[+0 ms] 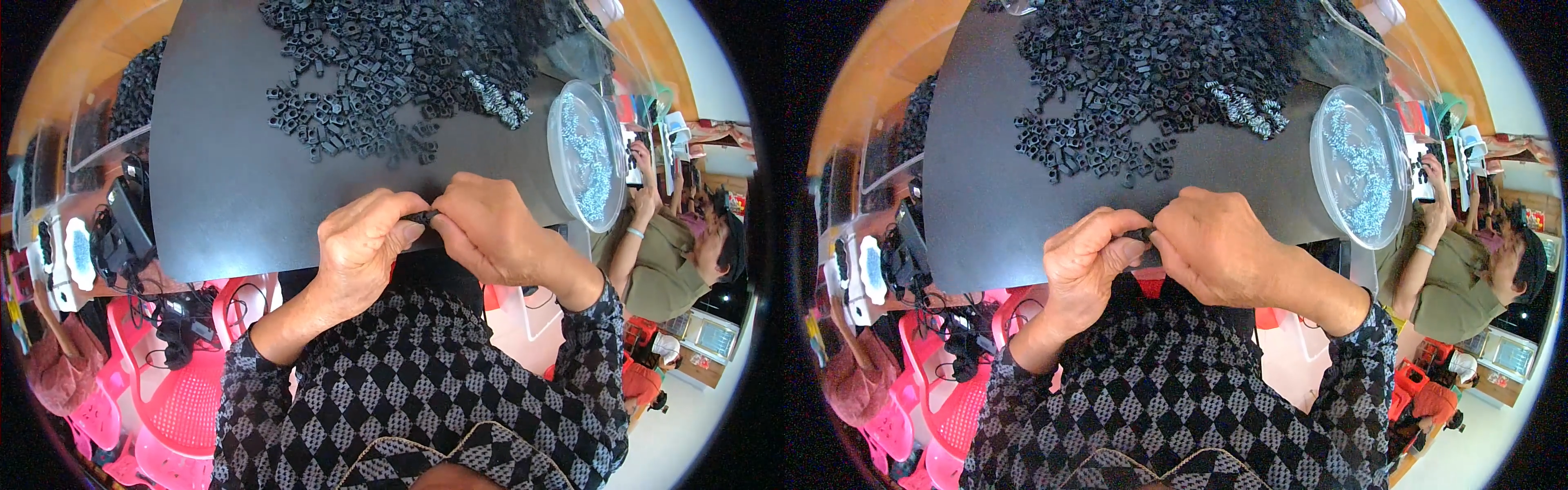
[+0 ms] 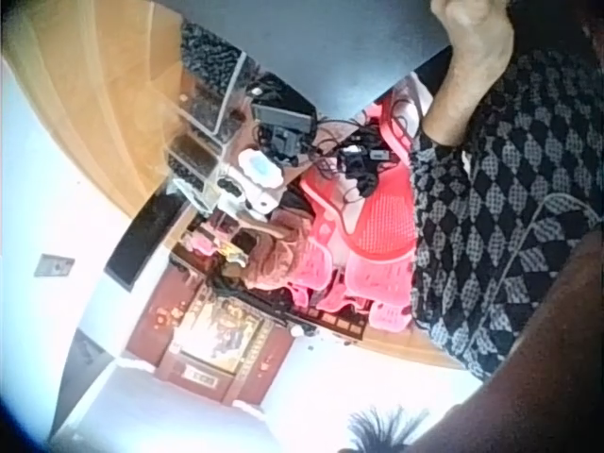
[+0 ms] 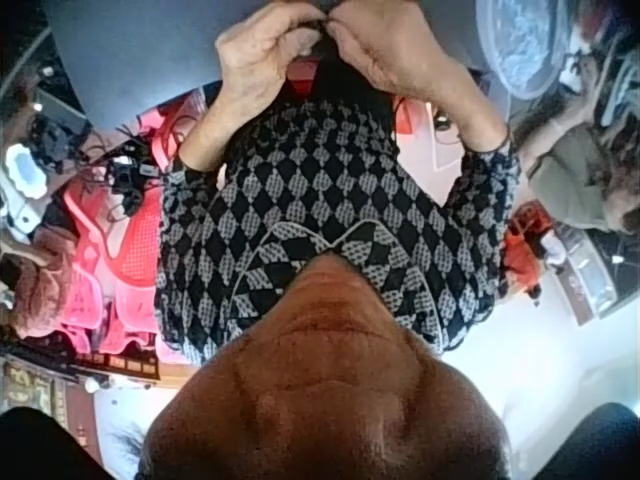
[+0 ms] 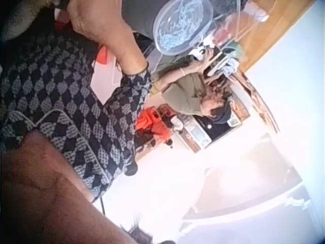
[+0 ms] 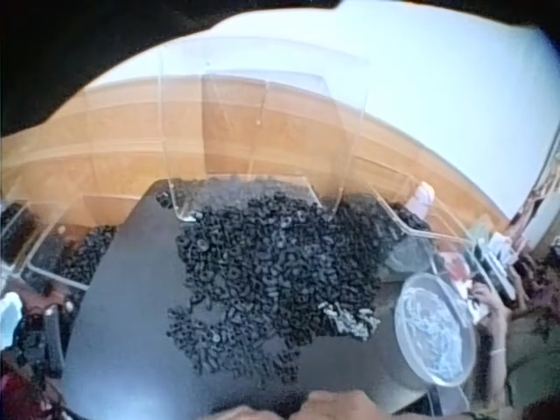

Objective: Assembling small black plastic components by hand at a workstation.

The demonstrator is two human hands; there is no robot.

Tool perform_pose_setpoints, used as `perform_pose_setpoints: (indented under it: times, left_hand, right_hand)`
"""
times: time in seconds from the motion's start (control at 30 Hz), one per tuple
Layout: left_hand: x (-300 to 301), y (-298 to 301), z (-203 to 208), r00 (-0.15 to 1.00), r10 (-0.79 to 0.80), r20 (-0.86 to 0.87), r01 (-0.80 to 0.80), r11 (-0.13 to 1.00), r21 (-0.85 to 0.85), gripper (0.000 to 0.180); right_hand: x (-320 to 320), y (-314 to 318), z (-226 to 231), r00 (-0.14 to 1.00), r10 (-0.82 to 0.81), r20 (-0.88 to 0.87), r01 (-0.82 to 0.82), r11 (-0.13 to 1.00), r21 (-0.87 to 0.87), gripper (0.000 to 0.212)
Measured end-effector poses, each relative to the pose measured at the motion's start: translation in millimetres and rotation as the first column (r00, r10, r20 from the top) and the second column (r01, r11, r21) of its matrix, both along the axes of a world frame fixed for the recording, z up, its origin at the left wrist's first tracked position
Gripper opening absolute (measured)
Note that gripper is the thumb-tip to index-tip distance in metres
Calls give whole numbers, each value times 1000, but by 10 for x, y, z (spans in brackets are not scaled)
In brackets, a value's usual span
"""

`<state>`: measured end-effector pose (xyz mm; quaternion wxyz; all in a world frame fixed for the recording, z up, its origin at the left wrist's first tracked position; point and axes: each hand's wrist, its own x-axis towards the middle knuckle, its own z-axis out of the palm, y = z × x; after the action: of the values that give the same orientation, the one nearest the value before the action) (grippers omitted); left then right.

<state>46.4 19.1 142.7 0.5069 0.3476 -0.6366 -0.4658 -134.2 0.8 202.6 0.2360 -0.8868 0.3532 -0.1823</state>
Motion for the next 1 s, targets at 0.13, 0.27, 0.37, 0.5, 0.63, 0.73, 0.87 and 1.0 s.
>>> perform_pose_setpoints:
  times: [0.13,0.27,0.37,0.5,0.63,0.73,0.87,1.0]
  left_hand:
    - [-10,-14,-8,999,22,29,-21,999,-41,23]
    - [-25,-29,4,998,46,31,-45,998,-50,23]
    - [-53,-52,-24,994,98,53,-89,985,-147,25]
    - [-75,-41,-45,992,115,57,-105,982,-158,26]
    - [-71,-29,-56,989,126,81,-109,977,-181,26]
    - [-75,-38,-54,987,131,87,-109,969,-223,27]
    - [-81,-41,-72,984,137,111,-103,959,-265,27]
    - [-82,-38,-74,982,144,123,-110,961,-253,27]
  right_hand:
    - [15,24,-20,998,2,-68,-11,991,-130,15]
    - [41,53,-17,991,0,-133,-33,968,-249,19]
    - [41,68,-70,991,-35,-129,-7,950,-313,20]
    - [51,94,-98,992,-47,-121,5,945,-328,21]
    - [66,99,-88,985,-31,-170,-33,932,-361,21]
    - [58,90,-86,981,-21,-193,-56,923,-381,21]
    - [45,84,-111,975,-3,-224,-90,911,-403,21]
    - [47,72,-143,972,-11,-234,-94,895,-435,21]
